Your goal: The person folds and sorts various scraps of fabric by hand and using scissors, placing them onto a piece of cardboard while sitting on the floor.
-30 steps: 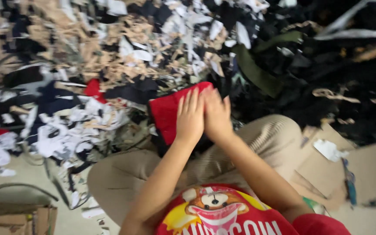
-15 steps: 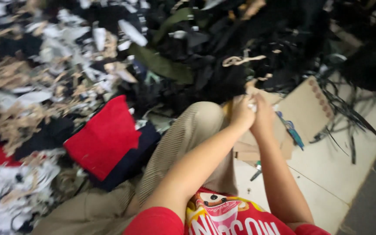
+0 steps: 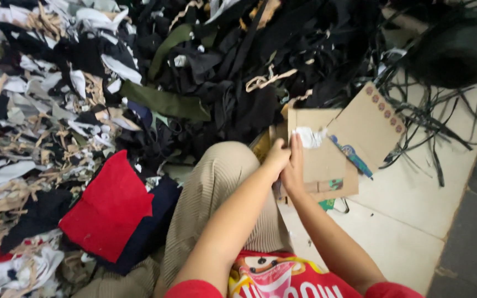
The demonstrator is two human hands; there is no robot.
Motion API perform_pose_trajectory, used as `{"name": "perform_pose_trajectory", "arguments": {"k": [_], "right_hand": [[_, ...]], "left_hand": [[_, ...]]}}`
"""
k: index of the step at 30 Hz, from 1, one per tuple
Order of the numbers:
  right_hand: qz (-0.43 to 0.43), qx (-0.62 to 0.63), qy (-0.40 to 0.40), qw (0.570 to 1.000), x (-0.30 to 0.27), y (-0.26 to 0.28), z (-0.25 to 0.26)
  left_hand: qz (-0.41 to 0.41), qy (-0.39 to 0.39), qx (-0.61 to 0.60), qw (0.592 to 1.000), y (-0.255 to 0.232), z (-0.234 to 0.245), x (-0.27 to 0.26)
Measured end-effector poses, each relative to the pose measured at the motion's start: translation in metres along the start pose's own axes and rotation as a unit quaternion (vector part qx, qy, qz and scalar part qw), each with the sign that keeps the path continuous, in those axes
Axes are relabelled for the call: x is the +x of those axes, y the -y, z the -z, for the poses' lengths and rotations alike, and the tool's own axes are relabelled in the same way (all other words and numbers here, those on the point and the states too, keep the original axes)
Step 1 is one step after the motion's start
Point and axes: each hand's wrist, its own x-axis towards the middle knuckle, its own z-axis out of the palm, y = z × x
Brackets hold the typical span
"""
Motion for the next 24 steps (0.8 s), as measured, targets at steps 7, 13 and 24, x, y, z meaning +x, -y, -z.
{"name": "perform_pose_trajectory", "arguments": {"k": [7,13,24], "right_hand": [[0.01,-0.075,-0.045,0.996,0.05,-0.015,0.01],[-0.031,-0.071,-0.133,0.988,0.131,0.067,0.0],[0.122,0.05,0.192,0.973,0.046,0.254,-0.23]], "left_hand": [[-0.082,-0.099,-0.095,0.987,-0.072,0.081,-0.048],[-0.202,-0.195,-0.213,0.936,-0.116,0.206,-0.07],[-0.017,-0.551,-0.125,0.825,0.068,0.47,-0.198]]}}
